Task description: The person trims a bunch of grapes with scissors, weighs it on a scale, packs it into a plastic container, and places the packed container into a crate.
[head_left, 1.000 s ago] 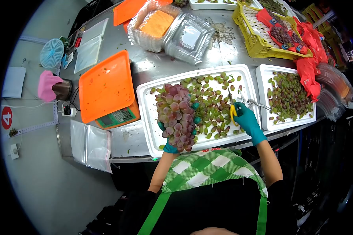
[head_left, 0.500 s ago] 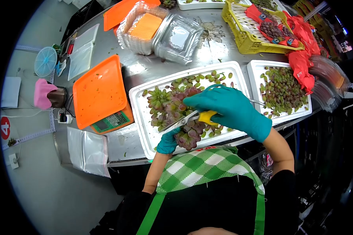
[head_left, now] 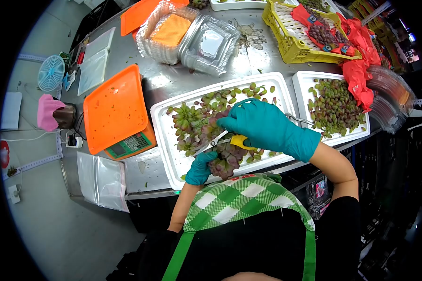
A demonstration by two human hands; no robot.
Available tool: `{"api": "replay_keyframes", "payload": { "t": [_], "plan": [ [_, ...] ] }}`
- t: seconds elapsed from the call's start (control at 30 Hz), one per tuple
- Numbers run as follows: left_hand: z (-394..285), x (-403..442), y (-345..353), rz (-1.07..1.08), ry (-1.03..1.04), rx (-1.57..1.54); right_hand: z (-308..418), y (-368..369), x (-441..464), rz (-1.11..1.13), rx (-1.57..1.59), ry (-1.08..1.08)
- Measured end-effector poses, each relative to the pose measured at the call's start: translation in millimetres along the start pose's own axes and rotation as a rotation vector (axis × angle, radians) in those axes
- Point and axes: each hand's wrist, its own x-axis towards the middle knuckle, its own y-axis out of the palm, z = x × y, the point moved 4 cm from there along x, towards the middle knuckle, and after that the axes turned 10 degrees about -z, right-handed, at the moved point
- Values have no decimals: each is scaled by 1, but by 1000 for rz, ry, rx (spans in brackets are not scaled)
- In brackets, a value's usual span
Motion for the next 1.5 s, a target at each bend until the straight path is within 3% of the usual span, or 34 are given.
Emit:
{"api": "replay_keyframes", "payload": {
  "t": [0.13, 0.27, 0.43, 0.57, 1.27, 1.5],
  "plan": [
    [-12, 4, 8, -33, 12, -288, -8, -29, -3, -108, -7, 175],
    [-20, 6, 5, -39, 74, -327, -19, -53, -20, -281, 49, 247],
    [-26, 4, -4, -56, 149, -296, -17, -37, -45, 18, 111, 449],
    [-30, 3, -4, -61, 177, -263, -6, -41, -49, 104, 53, 488],
    [-22, 1, -2, -72, 200, -160, 5, -27, -48, 135, -160, 393],
    [-21, 2, 2, -75, 226, -114, 4, -31, -48, 123, -33, 379]
  ]
}}
